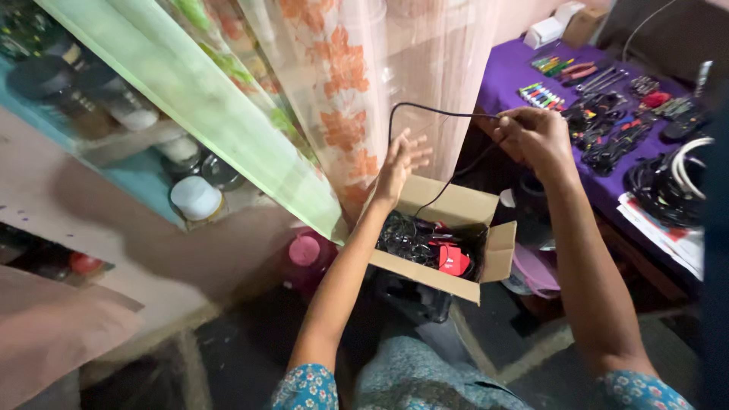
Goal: The person sits on the floor and sorts tangled cables from a cardboard box. They pick up individual cables, untangle them, and place them on a nearby table covered with a purple cloth. The process is repeated for multiple cables.
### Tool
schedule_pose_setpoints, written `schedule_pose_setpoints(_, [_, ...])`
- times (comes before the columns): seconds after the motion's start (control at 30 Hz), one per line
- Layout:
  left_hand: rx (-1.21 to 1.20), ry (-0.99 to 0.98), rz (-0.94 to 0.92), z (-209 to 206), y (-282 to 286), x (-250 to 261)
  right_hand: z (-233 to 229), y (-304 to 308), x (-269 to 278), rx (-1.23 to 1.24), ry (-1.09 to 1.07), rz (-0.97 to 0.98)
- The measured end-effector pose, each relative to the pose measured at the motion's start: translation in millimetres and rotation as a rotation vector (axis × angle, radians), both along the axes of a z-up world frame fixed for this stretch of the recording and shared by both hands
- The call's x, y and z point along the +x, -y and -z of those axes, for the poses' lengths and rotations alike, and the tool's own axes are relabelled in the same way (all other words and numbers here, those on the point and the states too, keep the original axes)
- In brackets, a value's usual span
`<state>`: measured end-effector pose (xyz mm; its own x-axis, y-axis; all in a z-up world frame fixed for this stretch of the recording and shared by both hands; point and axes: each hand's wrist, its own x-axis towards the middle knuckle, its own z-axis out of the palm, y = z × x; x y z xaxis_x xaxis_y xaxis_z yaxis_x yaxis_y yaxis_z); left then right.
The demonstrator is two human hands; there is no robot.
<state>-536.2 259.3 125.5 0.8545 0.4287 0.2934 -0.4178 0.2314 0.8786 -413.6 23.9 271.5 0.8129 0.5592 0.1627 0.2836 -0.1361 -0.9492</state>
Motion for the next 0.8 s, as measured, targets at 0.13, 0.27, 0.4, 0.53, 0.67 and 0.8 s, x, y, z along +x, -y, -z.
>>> schedule_pose_setpoints(0.13, [-0.327,0.180,0.056,-55,12,4,-15,11,-27,-0.121,0.333,-0.134])
schedule_pose_setpoints(0.27, [-0.349,0.126,-0.011,-82,30,4,-9,13,-60,-0.261,0.456,-0.154])
schedule_pose_setpoints(0.4, [-0.008,-0.019,-0.041,-75,35,7,-2,15,-72,-0.235,0.324,-0.117])
schedule_pose_setpoints(0.53, [0.266,-0.049,-0.026,-56,51,17,-4,30,-61,-0.034,0.487,-0.086])
schedule_pose_setpoints(0.67, [0.558,-0.139,0.007,-57,78,7,8,41,-46,0.041,0.598,-0.239])
schedule_pose_setpoints(0.8, [0.527,-0.156,0.089,-84,106,16,44,41,-2,0.253,0.482,-0.415])
